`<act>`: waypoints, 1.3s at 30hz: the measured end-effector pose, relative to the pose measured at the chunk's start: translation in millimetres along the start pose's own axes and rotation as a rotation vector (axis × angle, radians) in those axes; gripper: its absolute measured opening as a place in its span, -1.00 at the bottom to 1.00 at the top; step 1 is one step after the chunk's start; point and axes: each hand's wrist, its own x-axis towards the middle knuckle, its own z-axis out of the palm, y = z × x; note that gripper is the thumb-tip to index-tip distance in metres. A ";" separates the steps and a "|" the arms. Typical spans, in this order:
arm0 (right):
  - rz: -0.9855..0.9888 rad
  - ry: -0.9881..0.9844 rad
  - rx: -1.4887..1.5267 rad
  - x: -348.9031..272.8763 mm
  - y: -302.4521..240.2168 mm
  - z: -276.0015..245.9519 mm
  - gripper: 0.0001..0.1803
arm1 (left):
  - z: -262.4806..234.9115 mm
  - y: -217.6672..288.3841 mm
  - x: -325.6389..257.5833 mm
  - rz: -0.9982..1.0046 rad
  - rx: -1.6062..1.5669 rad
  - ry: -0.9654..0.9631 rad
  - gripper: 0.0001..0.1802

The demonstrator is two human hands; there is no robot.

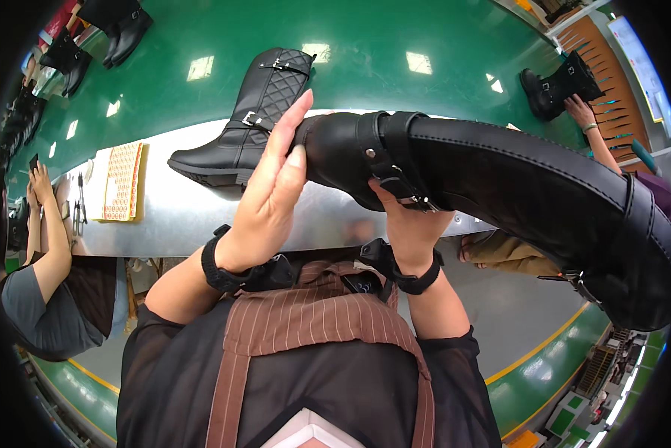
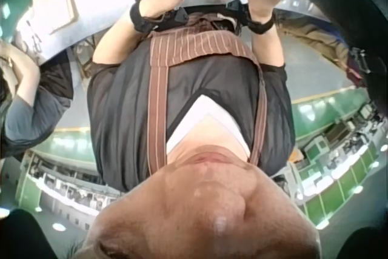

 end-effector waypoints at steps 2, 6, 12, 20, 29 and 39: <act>0.083 0.031 0.082 -0.5 -1.7 1.5 -0.46 | -0.8 -5.9 0.3 0.019 -0.029 -0.034 -0.35; -0.052 -0.029 0.094 -1.8 -2.8 0.8 -0.51 | -3.8 -5.3 -0.7 0.067 -0.021 -0.134 -0.19; -0.151 -0.169 0.268 10.0 17.0 -4.5 -0.55 | -1.6 7.8 -5.2 0.095 -0.226 -0.108 -0.12; -0.335 -0.482 0.304 38.9 14.8 -26.7 -0.77 | -25.4 14.2 2.9 -0.283 -0.385 -0.213 -0.75; -0.416 -0.446 0.206 44.5 15.4 -35.7 -0.67 | -19.5 17.0 -4.6 -0.069 -0.451 -0.289 -0.27; -0.005 -0.417 0.343 49.0 15.2 -10.4 -0.53 | -39.6 -3.8 -3.8 0.107 0.221 -0.171 0.08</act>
